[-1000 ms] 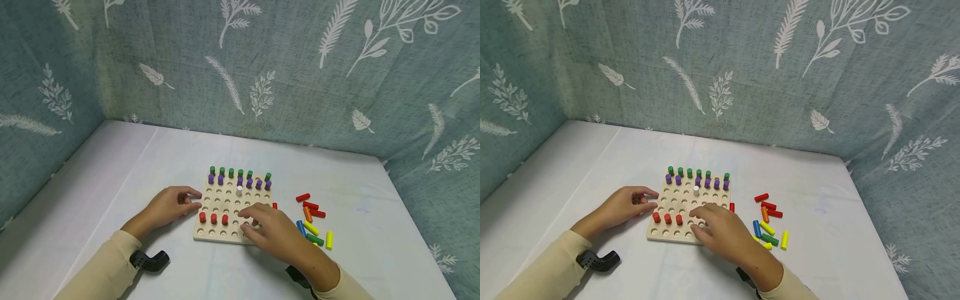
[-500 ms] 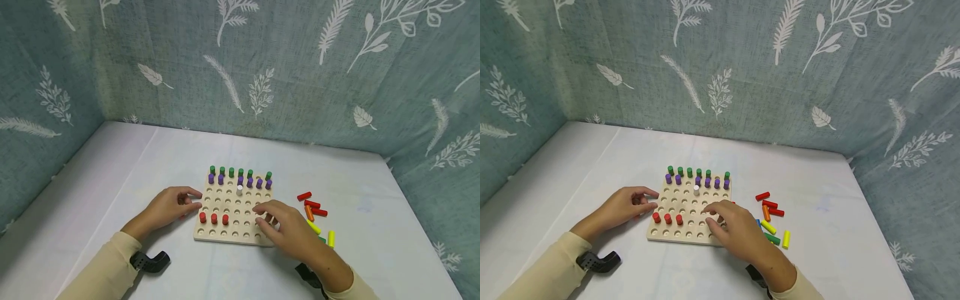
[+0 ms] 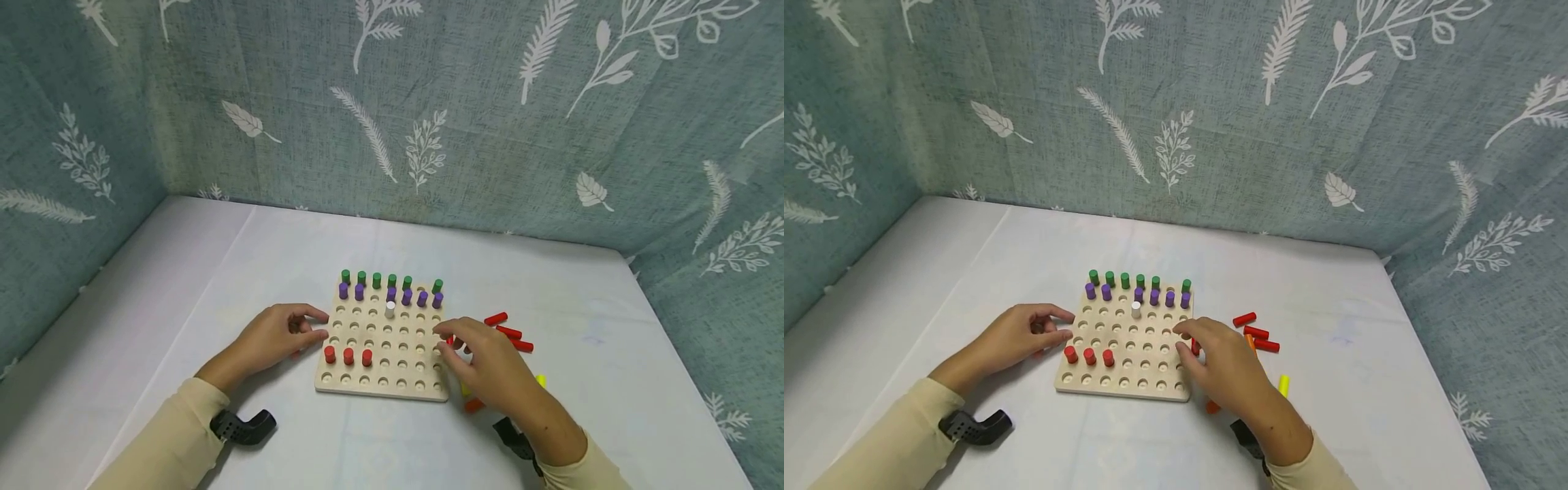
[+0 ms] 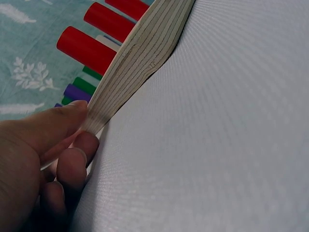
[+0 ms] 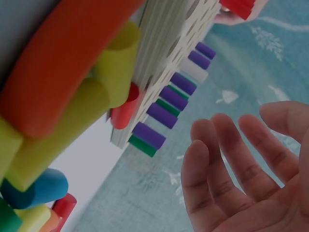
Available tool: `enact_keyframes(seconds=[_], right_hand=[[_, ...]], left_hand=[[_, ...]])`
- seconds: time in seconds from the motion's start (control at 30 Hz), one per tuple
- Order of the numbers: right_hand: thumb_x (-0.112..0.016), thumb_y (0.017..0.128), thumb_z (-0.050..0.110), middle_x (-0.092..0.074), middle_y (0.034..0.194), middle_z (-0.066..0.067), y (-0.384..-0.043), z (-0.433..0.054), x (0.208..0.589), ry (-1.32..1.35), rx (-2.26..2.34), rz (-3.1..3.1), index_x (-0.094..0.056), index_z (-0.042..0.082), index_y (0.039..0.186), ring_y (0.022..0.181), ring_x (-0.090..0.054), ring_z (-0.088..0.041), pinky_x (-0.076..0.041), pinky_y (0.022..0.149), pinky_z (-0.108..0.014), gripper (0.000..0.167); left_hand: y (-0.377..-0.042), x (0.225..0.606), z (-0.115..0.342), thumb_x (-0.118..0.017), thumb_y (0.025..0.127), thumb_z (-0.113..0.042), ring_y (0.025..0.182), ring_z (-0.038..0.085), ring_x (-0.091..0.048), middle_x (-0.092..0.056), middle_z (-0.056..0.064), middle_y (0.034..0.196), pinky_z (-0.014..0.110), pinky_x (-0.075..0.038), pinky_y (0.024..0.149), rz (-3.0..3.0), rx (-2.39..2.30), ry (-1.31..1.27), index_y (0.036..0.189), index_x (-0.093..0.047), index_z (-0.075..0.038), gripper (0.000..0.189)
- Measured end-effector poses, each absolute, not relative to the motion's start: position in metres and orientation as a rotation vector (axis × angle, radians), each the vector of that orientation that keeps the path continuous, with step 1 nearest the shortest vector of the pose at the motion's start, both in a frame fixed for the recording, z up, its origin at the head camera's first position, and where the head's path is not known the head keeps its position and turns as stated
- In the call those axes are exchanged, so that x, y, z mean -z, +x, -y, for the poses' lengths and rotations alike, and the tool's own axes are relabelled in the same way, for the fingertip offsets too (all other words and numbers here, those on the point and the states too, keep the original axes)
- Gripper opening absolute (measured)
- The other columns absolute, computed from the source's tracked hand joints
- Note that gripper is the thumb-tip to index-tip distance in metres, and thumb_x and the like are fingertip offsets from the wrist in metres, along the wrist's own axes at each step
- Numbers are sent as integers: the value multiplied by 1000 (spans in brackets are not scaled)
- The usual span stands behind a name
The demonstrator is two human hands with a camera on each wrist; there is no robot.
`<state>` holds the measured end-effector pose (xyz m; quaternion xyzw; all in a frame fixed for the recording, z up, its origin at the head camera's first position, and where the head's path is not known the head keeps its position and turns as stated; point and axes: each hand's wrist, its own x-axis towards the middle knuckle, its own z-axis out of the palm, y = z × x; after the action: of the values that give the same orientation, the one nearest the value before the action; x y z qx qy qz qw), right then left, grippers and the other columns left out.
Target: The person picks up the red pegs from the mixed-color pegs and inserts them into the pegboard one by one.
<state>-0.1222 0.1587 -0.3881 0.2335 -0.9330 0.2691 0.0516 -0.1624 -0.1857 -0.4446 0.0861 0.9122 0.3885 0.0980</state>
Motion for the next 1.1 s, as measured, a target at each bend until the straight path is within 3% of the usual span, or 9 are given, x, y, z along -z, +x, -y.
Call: enact_keyframes(seconds=[0.73,1.1], right_hand=[[-67,95,17,-71,105,-2,-142,-186,393,541,-639,2927,-68,11,119,88,-65,-16,-56,76,-34,24],[-65,97,16,-71,103,-6,-153,-207,383,418,-706,2951,-67,9,120,79,-63,-17,-56,73,-36,24]], left_hand=[[-164,446,184,-77,88,-29,58,14,-55,-63,-3,74,29,-40,61,-2702,-1135,250,114,-72,-18,29],[-164,445,186,-77,88,-29,58,15,-55,-63,-3,72,29,-40,63,-2705,-1132,252,114,-72,-19,29]])
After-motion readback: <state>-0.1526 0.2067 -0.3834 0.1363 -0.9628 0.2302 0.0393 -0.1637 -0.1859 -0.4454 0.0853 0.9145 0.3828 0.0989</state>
